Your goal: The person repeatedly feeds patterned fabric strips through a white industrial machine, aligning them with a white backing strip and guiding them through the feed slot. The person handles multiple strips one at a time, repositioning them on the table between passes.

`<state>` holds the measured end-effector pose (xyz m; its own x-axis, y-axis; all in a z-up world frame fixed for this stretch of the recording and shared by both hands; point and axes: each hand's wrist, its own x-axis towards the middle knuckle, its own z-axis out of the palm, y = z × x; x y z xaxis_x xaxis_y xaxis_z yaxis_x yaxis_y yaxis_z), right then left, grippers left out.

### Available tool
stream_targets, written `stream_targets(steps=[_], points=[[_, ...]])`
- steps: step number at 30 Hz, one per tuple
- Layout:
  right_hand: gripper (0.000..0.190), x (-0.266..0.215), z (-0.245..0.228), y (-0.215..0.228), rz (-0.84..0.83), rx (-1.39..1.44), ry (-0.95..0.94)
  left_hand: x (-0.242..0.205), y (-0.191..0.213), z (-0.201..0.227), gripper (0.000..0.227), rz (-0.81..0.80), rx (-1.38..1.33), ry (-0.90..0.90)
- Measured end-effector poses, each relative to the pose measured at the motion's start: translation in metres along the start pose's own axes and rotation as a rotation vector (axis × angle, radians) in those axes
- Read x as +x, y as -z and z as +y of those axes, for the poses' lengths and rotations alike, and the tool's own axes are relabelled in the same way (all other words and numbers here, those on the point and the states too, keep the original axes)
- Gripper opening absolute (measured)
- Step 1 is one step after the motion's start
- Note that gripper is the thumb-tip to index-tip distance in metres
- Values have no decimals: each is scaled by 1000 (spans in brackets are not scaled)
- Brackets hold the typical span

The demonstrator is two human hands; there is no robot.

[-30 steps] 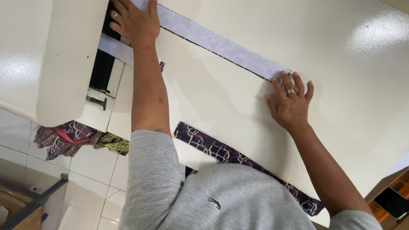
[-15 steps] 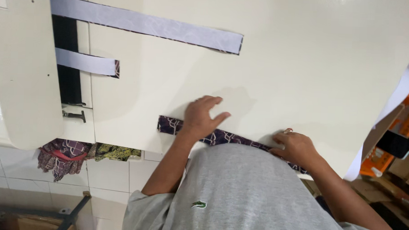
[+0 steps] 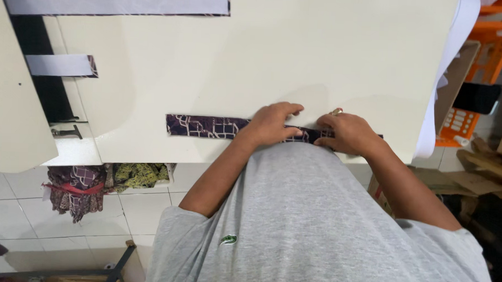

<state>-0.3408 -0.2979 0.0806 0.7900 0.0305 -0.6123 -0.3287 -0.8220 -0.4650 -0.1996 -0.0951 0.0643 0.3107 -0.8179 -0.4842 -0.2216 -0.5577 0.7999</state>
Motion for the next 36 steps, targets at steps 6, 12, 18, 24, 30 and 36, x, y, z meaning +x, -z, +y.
stream_targets(steps=[6,12,18,24,30,36], points=[[23,-4,3,-1,-76,51,-109,-16,5,-6,69,132,45,11],[21,-19,9,28,25,248,81,-16,3,7,60,66,-27,-79],[21,-28,44,55,-143,694,-10,-38,60,-21,32,-165,-2,145],[29,-25,90,81,-45,696,-16,-97,155,-79,24,45,-136,257],[27,25,84,86,117,332,-406,-100,195,-127,20,447,133,545],[33,36,86,71,385,199,-387,-81,184,-172,21,773,359,548]])
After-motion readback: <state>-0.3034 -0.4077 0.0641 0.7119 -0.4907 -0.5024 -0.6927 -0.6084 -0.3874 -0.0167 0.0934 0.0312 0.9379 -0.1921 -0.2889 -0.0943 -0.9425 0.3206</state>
